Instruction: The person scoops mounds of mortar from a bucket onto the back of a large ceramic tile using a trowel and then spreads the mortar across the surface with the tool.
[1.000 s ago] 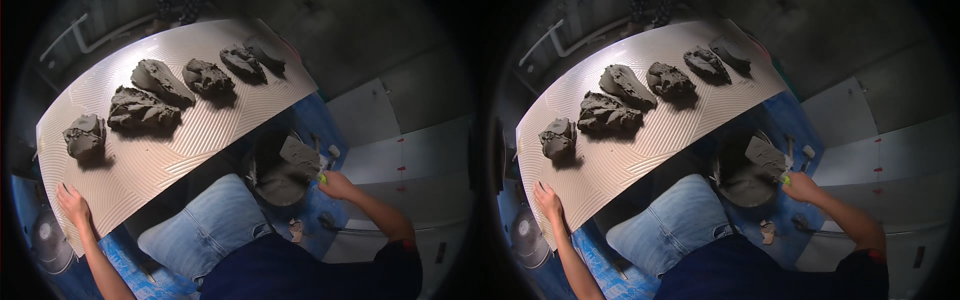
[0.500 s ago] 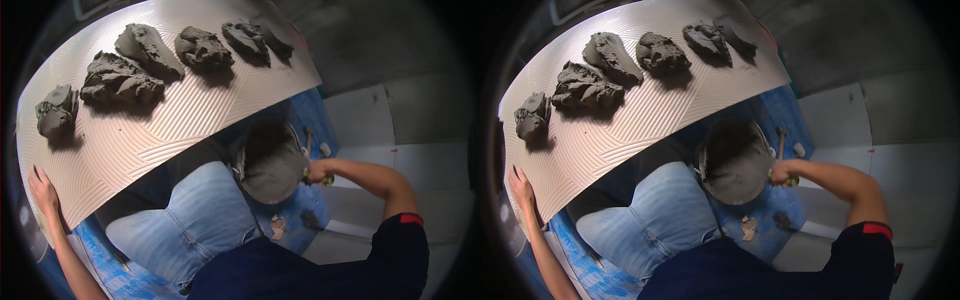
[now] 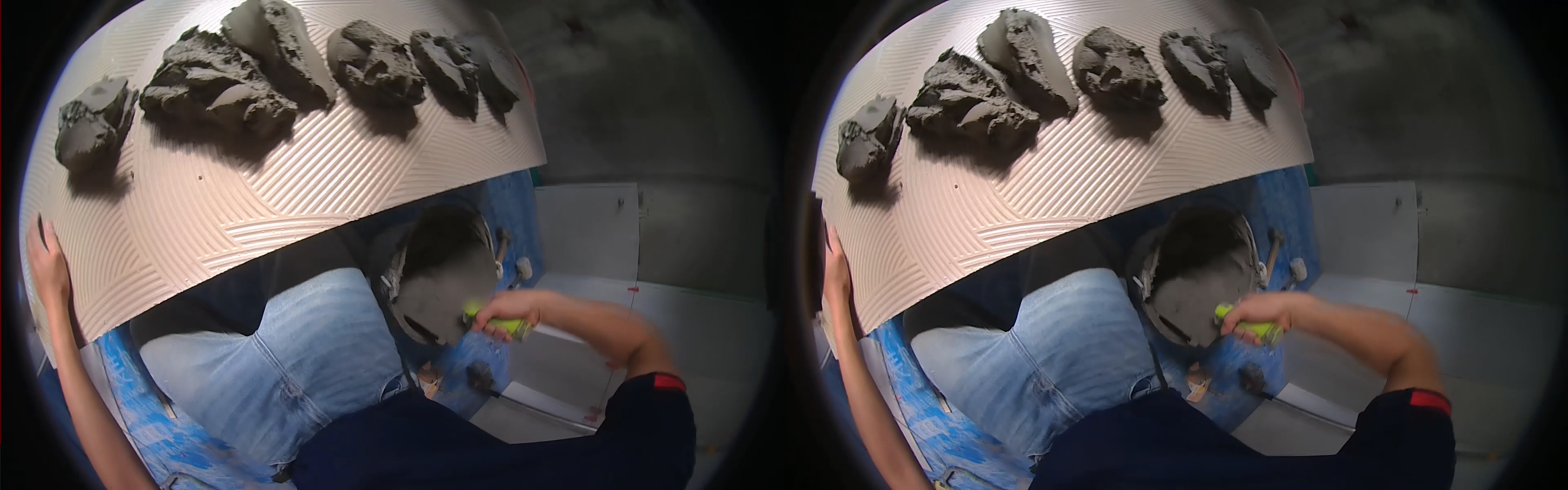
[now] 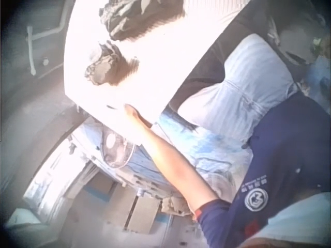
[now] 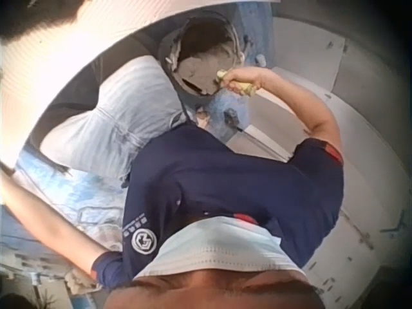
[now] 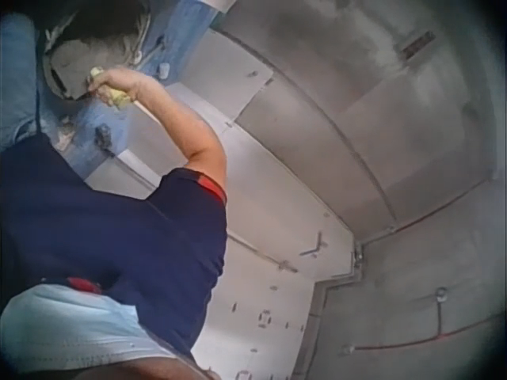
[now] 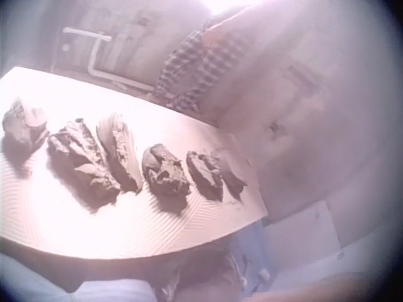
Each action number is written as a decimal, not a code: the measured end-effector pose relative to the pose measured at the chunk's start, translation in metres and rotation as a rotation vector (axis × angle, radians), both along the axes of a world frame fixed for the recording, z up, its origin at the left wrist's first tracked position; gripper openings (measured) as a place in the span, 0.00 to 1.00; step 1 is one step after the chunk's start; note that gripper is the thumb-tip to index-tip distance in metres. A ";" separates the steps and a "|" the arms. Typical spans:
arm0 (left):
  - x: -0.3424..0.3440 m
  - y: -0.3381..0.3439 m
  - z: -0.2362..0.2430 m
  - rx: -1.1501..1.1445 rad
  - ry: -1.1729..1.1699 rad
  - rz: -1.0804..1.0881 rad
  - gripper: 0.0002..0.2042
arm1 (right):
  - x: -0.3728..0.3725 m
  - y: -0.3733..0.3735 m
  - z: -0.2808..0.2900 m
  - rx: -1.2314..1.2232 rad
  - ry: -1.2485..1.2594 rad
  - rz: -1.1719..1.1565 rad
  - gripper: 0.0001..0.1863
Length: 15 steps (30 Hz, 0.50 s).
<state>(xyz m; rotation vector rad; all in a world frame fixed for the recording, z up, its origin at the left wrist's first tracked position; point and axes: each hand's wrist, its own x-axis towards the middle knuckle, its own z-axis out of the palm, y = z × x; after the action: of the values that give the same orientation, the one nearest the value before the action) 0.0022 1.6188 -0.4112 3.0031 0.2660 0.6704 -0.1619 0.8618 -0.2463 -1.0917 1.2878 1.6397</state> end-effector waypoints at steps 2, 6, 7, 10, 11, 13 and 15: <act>0.001 0.000 -0.001 0.012 0.000 0.007 0.23 | 0.019 -0.008 0.007 -0.071 -0.064 0.281 0.08; -0.004 0.003 0.008 0.041 -0.002 0.016 0.23 | 0.046 -0.010 0.029 -0.210 -0.051 0.902 0.12; -0.004 -0.003 0.010 0.036 -0.002 0.017 0.23 | 0.045 -0.020 0.030 -0.214 -0.049 0.904 0.12; -0.005 -0.018 0.011 -0.008 0.002 0.053 0.23 | 0.030 -0.073 0.003 -0.071 0.182 0.813 0.14; -0.005 -0.018 0.011 0.002 0.003 0.046 0.23 | 0.021 -0.081 -0.016 -0.063 0.190 0.818 0.14; -0.004 -0.015 0.011 0.017 -0.004 0.033 0.23 | -0.003 -0.089 -0.044 -0.009 0.167 0.452 0.13; -0.001 -0.016 0.009 0.028 -0.014 0.010 0.23 | -0.030 -0.092 -0.061 -0.068 0.090 0.220 0.12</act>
<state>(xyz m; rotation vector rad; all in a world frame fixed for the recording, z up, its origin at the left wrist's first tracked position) 0.0008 1.6025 -0.4021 3.0242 0.2739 0.7018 -0.1922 0.7699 -0.3078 -1.2497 1.3274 1.8373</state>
